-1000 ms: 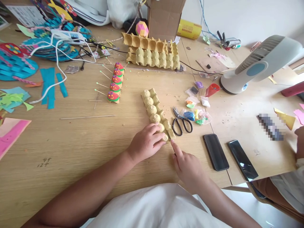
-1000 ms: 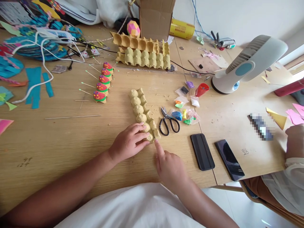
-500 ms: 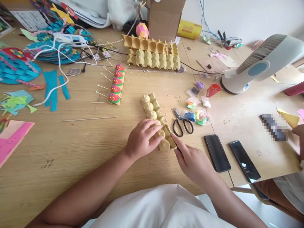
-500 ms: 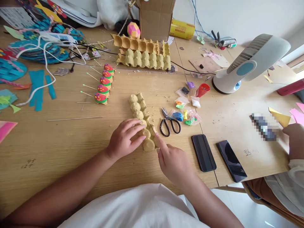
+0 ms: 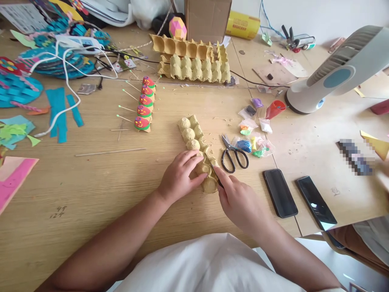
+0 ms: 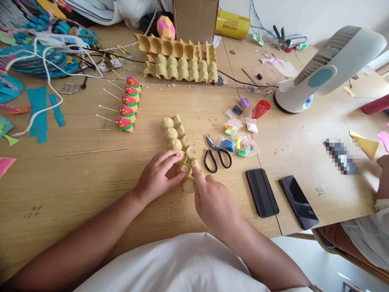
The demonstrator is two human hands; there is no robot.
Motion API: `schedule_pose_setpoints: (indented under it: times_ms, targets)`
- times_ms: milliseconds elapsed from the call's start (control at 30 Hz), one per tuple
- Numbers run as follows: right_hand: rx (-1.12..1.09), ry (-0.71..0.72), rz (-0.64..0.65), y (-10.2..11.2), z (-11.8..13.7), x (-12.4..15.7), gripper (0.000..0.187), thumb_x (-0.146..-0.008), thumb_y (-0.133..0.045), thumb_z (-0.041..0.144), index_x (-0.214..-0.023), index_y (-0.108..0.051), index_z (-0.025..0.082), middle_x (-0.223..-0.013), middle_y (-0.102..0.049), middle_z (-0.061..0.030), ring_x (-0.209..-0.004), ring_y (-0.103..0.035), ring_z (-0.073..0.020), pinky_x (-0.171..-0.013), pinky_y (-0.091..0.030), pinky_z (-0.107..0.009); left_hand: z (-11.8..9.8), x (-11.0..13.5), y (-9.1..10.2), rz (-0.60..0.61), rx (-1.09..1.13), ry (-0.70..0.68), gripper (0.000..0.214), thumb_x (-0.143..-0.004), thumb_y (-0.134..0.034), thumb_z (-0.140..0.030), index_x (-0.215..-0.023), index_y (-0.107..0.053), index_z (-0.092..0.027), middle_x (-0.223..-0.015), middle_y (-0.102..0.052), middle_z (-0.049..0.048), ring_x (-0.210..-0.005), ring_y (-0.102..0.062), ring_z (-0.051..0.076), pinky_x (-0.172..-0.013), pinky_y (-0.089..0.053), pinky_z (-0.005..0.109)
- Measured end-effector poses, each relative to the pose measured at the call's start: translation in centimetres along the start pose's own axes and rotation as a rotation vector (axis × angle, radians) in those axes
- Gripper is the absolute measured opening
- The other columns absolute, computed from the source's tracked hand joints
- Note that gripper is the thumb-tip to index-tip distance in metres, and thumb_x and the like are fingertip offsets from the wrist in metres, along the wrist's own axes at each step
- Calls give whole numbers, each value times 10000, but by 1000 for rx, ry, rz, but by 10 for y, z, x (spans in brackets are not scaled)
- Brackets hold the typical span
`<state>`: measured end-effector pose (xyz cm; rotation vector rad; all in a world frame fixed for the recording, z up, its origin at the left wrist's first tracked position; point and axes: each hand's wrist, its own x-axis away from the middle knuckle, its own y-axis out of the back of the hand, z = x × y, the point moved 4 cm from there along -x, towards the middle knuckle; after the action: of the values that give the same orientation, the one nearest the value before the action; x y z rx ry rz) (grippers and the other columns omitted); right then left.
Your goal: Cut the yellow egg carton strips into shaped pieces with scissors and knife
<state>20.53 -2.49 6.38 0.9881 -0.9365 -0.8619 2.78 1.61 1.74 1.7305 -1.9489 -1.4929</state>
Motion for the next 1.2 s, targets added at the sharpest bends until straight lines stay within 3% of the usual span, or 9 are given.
schedule_pose_setpoints:
  times_ms: [200,367,900,1200]
  targets:
    - [142,-45,37,2,-2,2,550,-1043,-347,266,-1588,-287,241,-861,-741,-49,-706,-698,-189,-570,-438,-269,1,1,-2,0,-2,7,330,-888,-690,-366,-1166,-646,-194,-1311,-621,132,-1218,-595,267,-1048,-513,451]
    - [206,-77,65,2,2,0,578,-1039,-355,259,-1606,-243,242,-898,-754,-53,-720,-704,-190,-567,-431,-274,2,3,-3,3,-23,-6,235,-887,-692,-372,-1031,-709,-187,-1308,-622,130,-1186,-611,267,-1026,-535,440]
    - [236,-34,11,-2,4,2,568,-1034,-363,250,-1593,-274,209,-912,-753,-64,-731,-710,-190,-578,-440,-281,3,2,-3,1,-7,-17,244,-903,-680,-380,-1025,-729,-175,-1292,-624,131,-1178,-615,263,-1030,-540,434]
    - [244,-39,50,4,7,-3,556,-1034,-357,260,-1585,-296,218,-864,-761,-29,-703,-715,-179,-535,-390,-286,4,3,-2,8,-10,-17,257,-905,-675,-389,-1033,-728,-172,-1291,-623,140,-1167,-622,268,-1012,-550,436]
